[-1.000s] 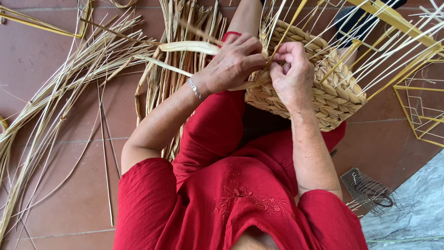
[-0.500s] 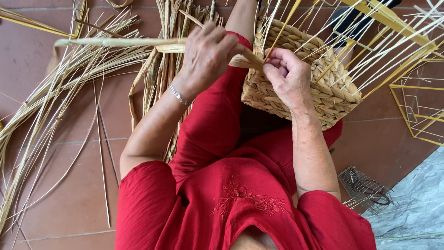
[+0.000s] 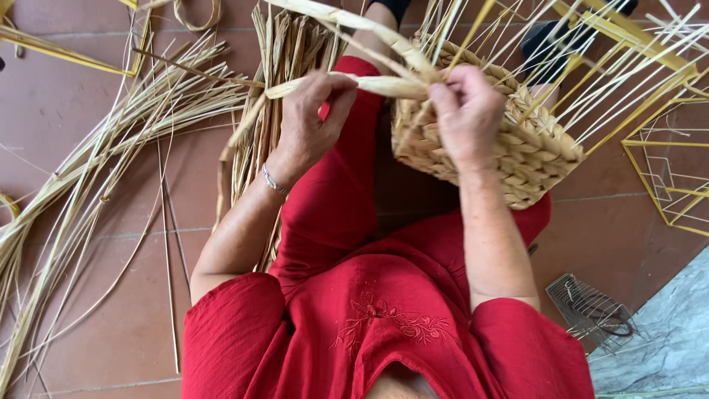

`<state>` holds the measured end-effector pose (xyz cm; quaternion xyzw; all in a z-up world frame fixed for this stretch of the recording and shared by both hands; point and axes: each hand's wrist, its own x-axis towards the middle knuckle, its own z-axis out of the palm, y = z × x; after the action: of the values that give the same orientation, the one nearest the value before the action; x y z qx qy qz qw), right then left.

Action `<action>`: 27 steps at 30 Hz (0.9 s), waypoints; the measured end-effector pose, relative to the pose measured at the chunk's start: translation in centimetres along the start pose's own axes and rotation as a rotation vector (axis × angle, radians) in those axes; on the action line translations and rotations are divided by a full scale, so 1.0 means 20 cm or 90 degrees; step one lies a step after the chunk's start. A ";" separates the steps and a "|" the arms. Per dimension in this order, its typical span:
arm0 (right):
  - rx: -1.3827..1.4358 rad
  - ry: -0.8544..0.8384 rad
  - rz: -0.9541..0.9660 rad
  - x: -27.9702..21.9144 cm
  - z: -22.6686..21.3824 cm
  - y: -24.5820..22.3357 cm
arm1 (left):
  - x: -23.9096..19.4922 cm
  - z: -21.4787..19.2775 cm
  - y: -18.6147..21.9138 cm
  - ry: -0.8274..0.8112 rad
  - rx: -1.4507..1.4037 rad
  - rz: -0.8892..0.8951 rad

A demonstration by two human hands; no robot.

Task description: The person weaves a basket by hand, interlacing dried plant strips through a metal frame. They occasionally use scissors to trim excess material while continuing the weaving pattern.

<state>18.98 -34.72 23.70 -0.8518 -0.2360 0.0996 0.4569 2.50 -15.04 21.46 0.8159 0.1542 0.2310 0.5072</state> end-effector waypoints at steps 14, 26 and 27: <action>0.393 0.020 0.010 -0.11 -0.89 0.33 | 0.02 0.32 -0.03 -0.135 -0.002 -0.166; -0.052 0.181 -0.076 -0.45 -0.84 0.40 | -0.08 0.44 0.29 0.031 0.466 0.219; -0.149 0.182 -0.148 -0.43 -0.85 0.40 | -0.07 0.47 0.32 0.025 0.439 0.260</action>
<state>20.53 -55.18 26.36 -0.8716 -0.2754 -0.1037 0.3921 6.47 -25.60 23.29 0.9475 0.0668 0.2773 0.1444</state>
